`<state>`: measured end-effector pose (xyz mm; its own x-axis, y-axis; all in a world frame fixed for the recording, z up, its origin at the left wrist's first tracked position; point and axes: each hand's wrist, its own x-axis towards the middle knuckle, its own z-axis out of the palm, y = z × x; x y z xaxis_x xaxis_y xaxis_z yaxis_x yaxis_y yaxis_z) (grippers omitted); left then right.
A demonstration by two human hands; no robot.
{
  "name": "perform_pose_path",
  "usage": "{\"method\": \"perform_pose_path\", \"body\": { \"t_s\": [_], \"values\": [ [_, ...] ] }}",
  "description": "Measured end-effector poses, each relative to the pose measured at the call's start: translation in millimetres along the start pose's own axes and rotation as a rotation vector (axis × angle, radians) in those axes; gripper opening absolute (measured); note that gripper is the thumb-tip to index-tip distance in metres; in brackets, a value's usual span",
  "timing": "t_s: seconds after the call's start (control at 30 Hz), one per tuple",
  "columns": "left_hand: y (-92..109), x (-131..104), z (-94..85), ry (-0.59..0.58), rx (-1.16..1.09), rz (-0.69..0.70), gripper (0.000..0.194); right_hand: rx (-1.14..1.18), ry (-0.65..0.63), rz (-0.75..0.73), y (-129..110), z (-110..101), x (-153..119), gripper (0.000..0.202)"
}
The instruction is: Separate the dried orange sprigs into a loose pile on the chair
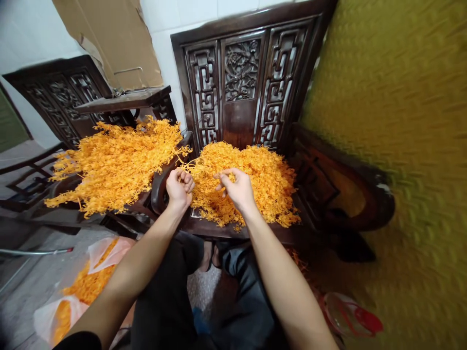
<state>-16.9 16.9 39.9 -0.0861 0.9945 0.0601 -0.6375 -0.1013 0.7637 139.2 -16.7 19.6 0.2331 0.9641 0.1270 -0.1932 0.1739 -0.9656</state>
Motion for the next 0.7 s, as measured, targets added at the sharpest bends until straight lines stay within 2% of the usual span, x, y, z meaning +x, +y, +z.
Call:
{"method": "perform_pose_path", "body": {
  "t_s": [0.17,0.33,0.4,0.5,0.57,0.63,0.7],
  "values": [
    [-4.8,-4.8,0.7,-0.072,0.03,0.076,0.032,0.13,-0.226,0.118,-3.3,19.0,-7.2,0.043],
    [-6.0,-13.7,3.9,-0.158,0.038,0.081,0.031,0.107,-0.265,0.153,-5.0,32.8,-7.6,0.05],
    [-3.3,-18.3,6.2,-0.159,0.02,0.071,0.031,0.011,-0.214,0.072,-3.5,30.7,-2.4,0.048],
    [1.0,-24.0,9.4,-0.112,-0.01,0.013,0.033,-0.341,-0.049,-0.208,2.4,17.7,8.9,0.044],
    [1.7,-26.0,11.2,-0.091,0.004,-0.038,0.033,-0.556,0.0,-0.374,7.6,9.3,15.8,0.04],
    [1.3,-26.1,12.5,-0.079,0.018,-0.073,0.034,-0.666,-0.009,-0.448,12.7,4.8,21.5,0.037],
    [2.7,-24.4,12.5,-0.067,0.016,-0.102,0.036,-0.693,-0.029,-0.437,17.0,1.1,27.5,0.032]
  ]
}}
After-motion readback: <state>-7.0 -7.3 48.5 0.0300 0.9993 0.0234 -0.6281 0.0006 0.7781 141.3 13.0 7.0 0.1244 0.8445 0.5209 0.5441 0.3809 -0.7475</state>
